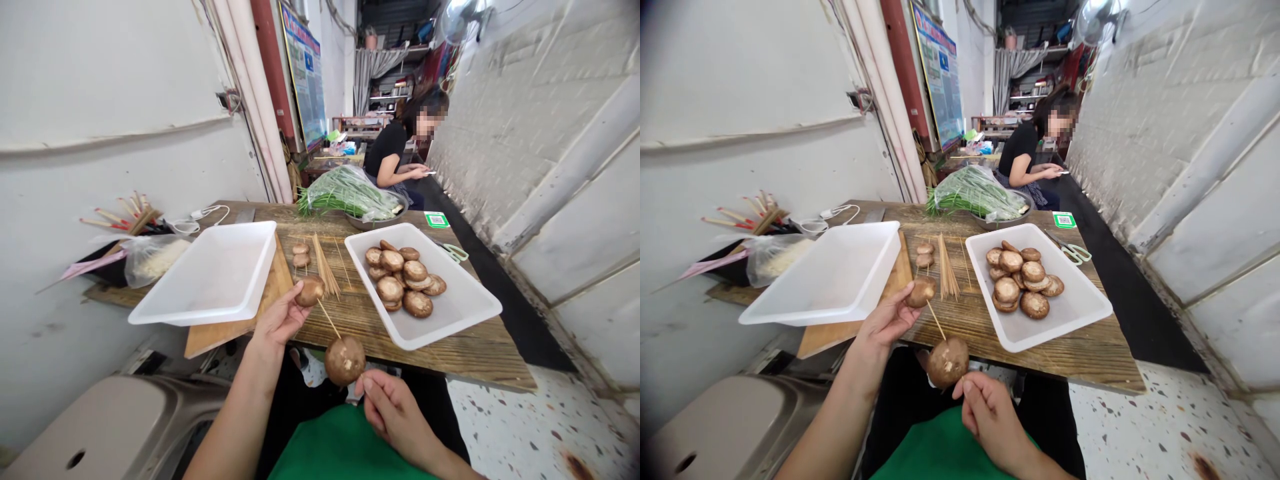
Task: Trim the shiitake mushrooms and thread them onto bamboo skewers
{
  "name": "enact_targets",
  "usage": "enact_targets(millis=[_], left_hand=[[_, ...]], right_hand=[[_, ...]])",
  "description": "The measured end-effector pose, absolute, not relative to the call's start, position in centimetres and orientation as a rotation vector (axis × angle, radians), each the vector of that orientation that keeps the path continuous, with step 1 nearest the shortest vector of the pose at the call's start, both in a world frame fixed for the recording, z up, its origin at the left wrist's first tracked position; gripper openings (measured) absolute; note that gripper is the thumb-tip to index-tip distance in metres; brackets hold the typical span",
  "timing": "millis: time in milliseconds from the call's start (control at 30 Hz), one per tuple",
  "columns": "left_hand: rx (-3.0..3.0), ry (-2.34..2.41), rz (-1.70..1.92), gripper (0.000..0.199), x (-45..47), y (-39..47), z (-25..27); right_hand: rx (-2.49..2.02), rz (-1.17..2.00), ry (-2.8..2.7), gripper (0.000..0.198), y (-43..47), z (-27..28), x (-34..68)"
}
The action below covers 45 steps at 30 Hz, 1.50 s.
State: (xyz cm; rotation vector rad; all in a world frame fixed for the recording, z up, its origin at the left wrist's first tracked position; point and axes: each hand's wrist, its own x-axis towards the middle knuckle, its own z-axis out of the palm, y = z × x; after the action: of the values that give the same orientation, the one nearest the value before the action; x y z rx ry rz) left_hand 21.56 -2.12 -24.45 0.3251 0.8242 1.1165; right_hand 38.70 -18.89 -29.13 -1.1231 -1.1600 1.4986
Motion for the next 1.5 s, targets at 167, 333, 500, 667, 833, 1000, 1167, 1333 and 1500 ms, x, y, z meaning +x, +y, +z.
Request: enact_targets(millis=[167, 333, 500, 667, 833, 1000, 1167, 1333, 1500], left_hand=[[0.412, 0.786, 1.148, 0.011, 21.8, -2.6, -24.4], [0.423, 0.776, 1.130, 0.012, 22.1, -2.8, -24.6], [0.440, 0.781, 1.122, 0.010, 22.3, -3.0, -24.8], [0.478, 0.793, 1.115, 0.009, 22.5, -3.2, -24.8], [0.483, 0.797, 1.111, 0.012, 22.6, -3.3, -24.9], [0.501, 0.791, 1.088, 0.013, 22.8, -3.5, -25.0], [0.500, 0.801, 1.051, 0.015, 22.9, -3.8, -24.9], [0.499, 0.785, 1.053, 0.016, 23.2, -4.2, -24.9], [0.511, 0.768, 1.033, 0.013, 23.7, -4.5, -24.9]], right_hand=[[-1.128, 1.515, -1.116, 0.040, -18.8, -29.0, 38.6], [-1.126, 1.507, -1.103, 0.041, -18.9, -29.3, 38.6], [-1.129, 1.508, -1.088, 0.040, -19.0, -29.1, 38.4], [-1.124, 1.514, -1.071, 0.040, -18.9, -29.1, 38.3], [-1.122, 1.502, -1.057, 0.039, -18.9, -29.2, 38.2], [-1.123, 1.499, -1.060, 0.039, -18.9, -29.2, 38.2], [-1.141, 1.470, -1.061, 0.039, -19.0, -29.1, 38.1], [-1.147, 1.459, -1.048, 0.040, -19.0, -29.1, 37.9], [-1.130, 1.443, -1.015, 0.040, -18.9, -29.3, 37.7]])
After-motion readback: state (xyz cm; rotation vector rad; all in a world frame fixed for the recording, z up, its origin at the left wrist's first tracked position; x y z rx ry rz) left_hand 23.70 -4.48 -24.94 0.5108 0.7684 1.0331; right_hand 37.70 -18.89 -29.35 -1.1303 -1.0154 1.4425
